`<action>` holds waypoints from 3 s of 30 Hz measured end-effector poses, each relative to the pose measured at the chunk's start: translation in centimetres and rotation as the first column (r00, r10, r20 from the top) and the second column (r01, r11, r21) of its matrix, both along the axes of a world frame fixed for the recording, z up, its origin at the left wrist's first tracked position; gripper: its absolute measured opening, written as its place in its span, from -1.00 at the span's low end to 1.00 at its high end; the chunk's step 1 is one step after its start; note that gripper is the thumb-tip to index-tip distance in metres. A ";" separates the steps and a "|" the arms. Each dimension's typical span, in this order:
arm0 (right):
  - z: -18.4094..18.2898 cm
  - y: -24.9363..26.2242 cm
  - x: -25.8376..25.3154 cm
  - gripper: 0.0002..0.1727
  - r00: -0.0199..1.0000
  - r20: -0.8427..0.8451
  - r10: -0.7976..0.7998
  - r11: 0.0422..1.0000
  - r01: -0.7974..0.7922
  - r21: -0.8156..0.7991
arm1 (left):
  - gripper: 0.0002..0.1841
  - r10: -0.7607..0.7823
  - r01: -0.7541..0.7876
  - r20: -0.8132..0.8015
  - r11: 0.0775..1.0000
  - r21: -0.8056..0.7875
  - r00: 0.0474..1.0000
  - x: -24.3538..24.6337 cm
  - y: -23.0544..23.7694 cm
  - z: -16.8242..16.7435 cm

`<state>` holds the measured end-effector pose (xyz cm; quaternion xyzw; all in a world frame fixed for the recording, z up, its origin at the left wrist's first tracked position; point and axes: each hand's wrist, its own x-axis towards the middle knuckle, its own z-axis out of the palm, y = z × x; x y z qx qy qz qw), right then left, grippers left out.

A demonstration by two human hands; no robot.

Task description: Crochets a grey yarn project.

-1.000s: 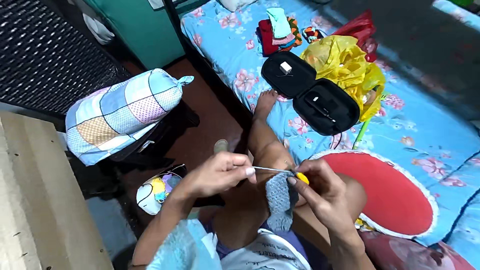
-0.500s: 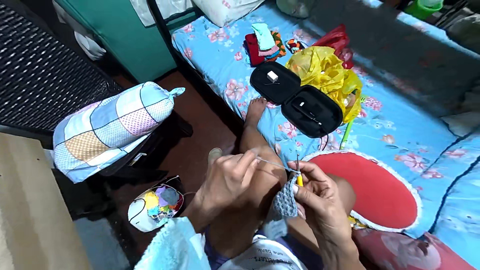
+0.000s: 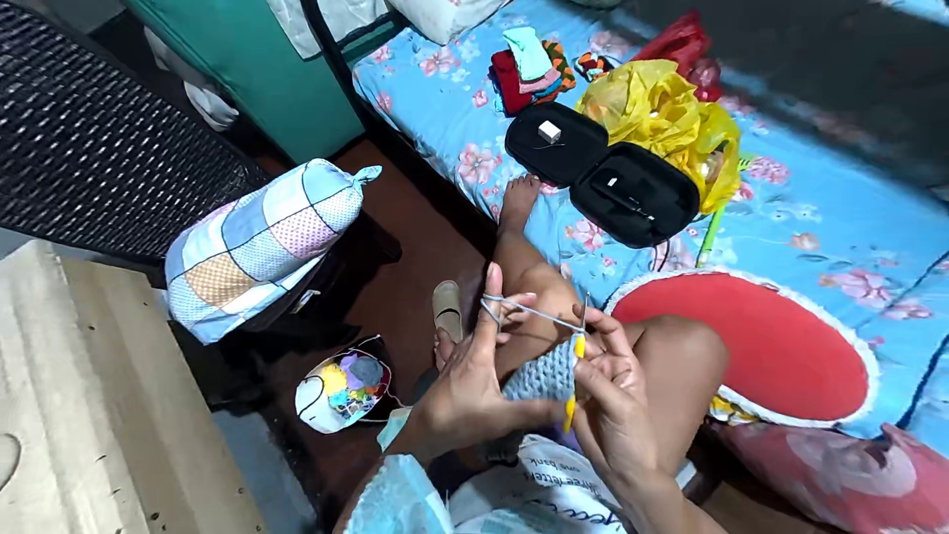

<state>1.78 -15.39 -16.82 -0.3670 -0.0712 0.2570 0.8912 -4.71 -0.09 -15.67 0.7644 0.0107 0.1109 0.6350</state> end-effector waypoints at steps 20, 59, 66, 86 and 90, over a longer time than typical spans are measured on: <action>-2.0 -0.8 4.6 -0.53 0.966 0.204 0.160 0.969 -0.114 -0.220 | 0.01 0.162 -0.168 -0.046 0.947 -0.275 0.986 4.7 -1.5 -0.9; -0.2 -4.6 6.3 -0.53 0.113 0.792 0.600 0.457 0.764 -0.455 | -0.19 0.418 -0.414 0.184 0.908 -0.063 0.890 4.8 -4.2 -3.1; -1.9 -3.3 5.4 -0.47 0.678 0.656 0.333 0.767 0.210 -0.607 | -0.13 0.383 -0.353 0.195 0.920 -0.170 0.903 4.9 -4.3 -3.2; -0.9 -3.9 8.3 -0.55 0.751 0.493 0.438 0.765 -0.024 -0.644 | -0.39 0.224 -0.278 0.319 0.951 0.136 0.921 4.6 -3.2 -3.9; -1.4 -2.9 8.0 -0.53 0.881 0.212 0.422 0.880 -0.343 -0.328 | -0.35 0.248 -0.252 0.290 0.967 -0.026 0.924 4.3 -3.9 -3.6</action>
